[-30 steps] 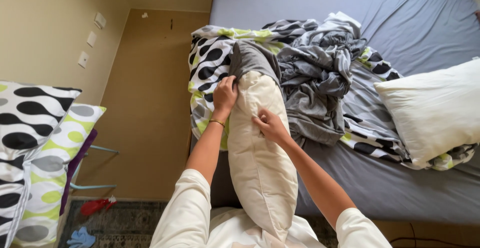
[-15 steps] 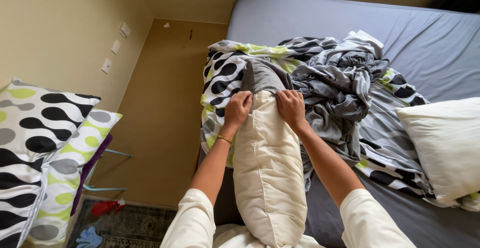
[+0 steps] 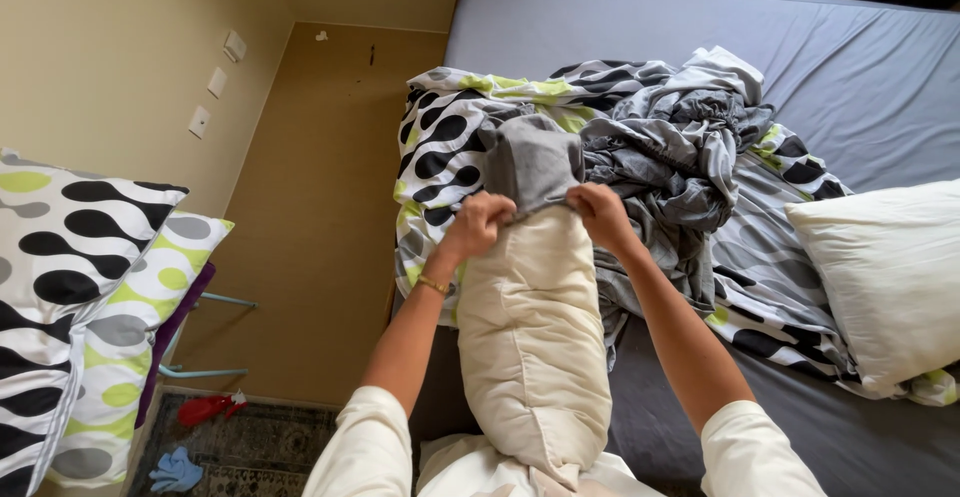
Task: The person inserts a white pillow into a gray pillowcase on a bed. They hold the pillowcase open, push the pillow inside, and then pull the fabric over the corners to cover it completely.
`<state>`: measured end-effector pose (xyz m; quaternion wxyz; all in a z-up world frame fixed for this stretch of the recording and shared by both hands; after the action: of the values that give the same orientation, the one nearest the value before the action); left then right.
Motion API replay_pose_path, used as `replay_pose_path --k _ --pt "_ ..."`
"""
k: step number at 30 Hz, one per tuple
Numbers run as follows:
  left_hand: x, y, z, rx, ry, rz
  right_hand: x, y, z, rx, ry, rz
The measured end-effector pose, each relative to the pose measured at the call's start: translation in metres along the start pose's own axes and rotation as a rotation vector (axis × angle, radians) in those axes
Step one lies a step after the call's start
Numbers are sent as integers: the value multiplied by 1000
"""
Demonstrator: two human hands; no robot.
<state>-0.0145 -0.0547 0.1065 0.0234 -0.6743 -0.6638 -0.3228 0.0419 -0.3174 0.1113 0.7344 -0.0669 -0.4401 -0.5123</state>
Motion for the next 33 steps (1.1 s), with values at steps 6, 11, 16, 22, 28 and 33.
replay_pose_path --k 6,11,16,22,28,33 --pt "7 -19 -47 -38 -62 236 13 -12 20 68 -220 -95" --pt "-2 -22 4 82 281 75 21 -45 64 -57 147 563" --pt "2 -50 -38 181 -31 178 -4 -56 10 -149 31 109" --pt "-12 -70 8 317 -140 -74 -93 -132 -102 -474 -66 53" --pt "-38 -71 49 554 -435 -279 -164 -194 -130 -948 18 157" --pt "-30 -42 67 497 -466 -403 -194 -200 -134 -1244 245 24"
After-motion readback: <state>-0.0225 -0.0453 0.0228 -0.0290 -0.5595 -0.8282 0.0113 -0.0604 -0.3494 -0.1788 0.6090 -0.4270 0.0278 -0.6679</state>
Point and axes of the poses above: each hand's wrist, its own y-axis towards the middle knuckle, its own x-axis out of the back of the hand, z = x × y, the point moved 2 cm from there along y, towards the middle knuckle, and after that the axes turned 8 degrees about -y, right-handed, at the moved point
